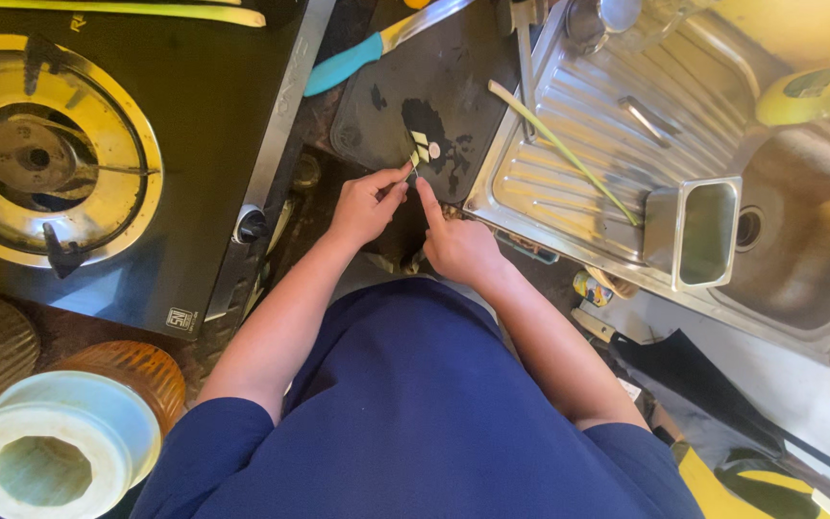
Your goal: The person chops lemongrass stalks into small pieces on a dark cutting board using a blue-handled knife and places the pieces into a small metal container near a sink.
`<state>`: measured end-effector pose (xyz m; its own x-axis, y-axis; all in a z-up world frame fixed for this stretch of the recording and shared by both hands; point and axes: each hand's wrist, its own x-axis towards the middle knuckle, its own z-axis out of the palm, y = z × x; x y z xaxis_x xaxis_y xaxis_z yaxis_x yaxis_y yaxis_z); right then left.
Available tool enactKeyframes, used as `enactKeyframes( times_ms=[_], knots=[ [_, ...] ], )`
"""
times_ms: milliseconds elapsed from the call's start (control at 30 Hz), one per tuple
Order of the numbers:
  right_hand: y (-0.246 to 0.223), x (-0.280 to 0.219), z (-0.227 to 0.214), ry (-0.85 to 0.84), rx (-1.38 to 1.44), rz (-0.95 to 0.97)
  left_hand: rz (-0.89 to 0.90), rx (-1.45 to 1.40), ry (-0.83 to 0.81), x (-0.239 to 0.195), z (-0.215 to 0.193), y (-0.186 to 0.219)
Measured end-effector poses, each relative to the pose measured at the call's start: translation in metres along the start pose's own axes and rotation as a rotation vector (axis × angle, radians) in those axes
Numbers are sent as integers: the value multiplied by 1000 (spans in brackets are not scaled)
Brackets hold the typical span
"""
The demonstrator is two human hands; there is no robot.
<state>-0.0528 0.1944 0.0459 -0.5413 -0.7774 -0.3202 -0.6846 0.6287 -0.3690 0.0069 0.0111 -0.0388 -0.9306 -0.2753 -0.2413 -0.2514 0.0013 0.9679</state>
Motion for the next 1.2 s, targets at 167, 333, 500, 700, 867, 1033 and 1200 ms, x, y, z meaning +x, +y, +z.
enactKeyframes(
  times_ms=[167, 333, 500, 700, 867, 1033, 1200],
  knots=[
    [11, 19, 23, -44, 8, 16, 2, 163, -69, -8, -14, 0],
    [7, 24, 18, -95, 11, 41, 85, 237, 37, -5, -11, 3],
    [9, 3, 19, -26, 58, 7, 120, 67, 81, -1, -11, -4],
    [15, 0, 6, 134, 39, -26, -71, 39, -21, -10, -4, -3],
    [6, -5, 8, 67, 16, -51, -90, -31, 7, 0, 4, -1],
    [3, -1, 20, 21, 45, -34, -23, 150, -94, -4, -13, 5],
    [6, 25, 19, -166, 69, 50, 22, 228, -144, -4, -21, 12]
  ],
)
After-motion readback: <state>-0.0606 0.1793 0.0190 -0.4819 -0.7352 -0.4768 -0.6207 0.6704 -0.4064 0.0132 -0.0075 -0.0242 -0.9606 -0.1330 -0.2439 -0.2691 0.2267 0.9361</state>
